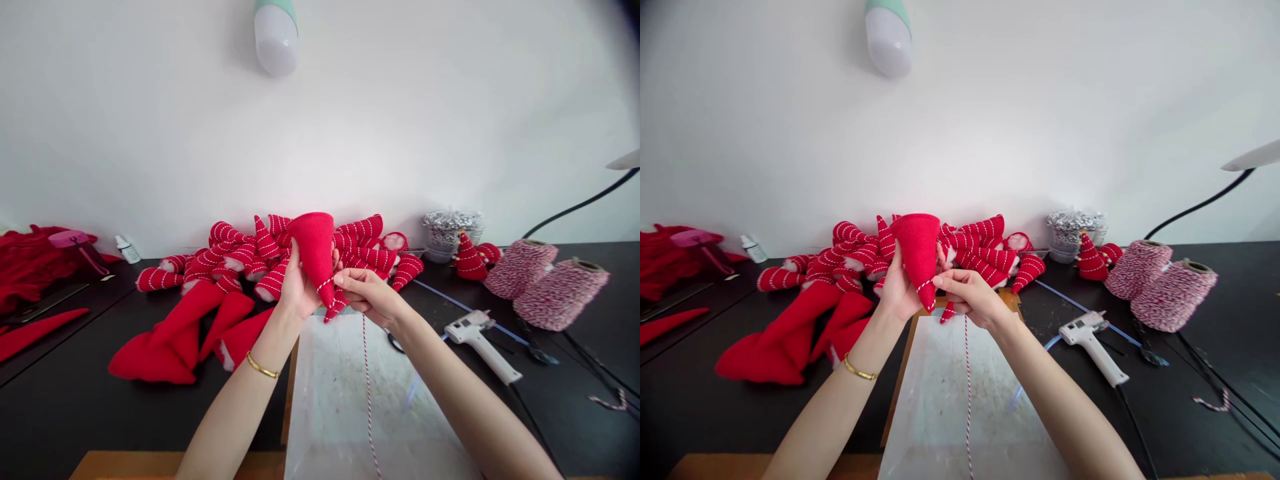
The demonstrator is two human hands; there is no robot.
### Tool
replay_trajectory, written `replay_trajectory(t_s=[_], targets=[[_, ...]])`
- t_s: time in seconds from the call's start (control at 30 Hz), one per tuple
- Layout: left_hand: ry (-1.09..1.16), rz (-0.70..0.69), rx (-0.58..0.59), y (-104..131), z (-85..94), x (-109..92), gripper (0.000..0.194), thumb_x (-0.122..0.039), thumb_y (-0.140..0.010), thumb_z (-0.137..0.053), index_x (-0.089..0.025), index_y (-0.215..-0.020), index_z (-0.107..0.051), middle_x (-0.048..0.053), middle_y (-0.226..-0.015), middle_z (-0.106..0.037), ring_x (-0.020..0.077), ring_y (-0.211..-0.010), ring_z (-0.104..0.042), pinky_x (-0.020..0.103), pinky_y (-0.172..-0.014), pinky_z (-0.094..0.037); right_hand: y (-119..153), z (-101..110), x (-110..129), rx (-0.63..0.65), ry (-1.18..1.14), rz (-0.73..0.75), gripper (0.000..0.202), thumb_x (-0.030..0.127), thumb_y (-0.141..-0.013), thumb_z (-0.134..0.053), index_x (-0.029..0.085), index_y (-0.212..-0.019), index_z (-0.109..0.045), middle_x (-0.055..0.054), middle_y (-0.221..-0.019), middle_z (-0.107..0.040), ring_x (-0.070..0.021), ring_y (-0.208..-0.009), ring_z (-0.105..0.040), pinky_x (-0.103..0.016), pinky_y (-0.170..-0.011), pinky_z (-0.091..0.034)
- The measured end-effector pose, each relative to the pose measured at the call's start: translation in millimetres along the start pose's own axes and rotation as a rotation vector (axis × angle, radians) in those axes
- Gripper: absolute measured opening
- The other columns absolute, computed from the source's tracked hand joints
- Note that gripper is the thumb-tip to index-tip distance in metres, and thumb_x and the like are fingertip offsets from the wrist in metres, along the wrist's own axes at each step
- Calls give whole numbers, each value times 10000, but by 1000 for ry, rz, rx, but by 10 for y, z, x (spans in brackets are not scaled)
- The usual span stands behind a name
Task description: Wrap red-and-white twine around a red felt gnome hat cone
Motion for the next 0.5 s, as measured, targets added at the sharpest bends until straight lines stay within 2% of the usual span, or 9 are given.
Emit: replay_trajectory(t_s=[0.2,0.33,0.5], targets=[[22,1,-11,-34,42,9,519,-528,-984,-386,-129,-879,-701,108,-826,-696,227,-788,-689,403,-803,-600,-11,69,-30,-69,41,38,339,410,-664,-863,149,-761,-670,105,-500,-366,-25,-431,-123,-226,-394,-53],[88,-1,-36,-42,72,9,485,-491,-994,-397,-120,-889,-691,82,-795,-680,190,-733,-664,389,-805,-592,-9,66,-24,-53,46,48,321,412,-677,-851,154,-748,-673,111,-494,-337,-27,-432,-124,-223,-392,-60],[196,5,-48,-21,33,19,375,-358,-1018,-392,-115,-937,-666,75,-858,-682,135,-750,-656,239,-722,-560,-26,83,-38,-83,85,39,332,427,-661,-851,158,-729,-668,94,-515,-410,-24,-414,-150,-222,-369,-87]])
Point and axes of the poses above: each hand's wrist, its own y-axis away from the middle knuckle, its own z-axis out of the back of the hand, x = y × z, the point moved 6 cm from there along -y, towards the middle knuckle
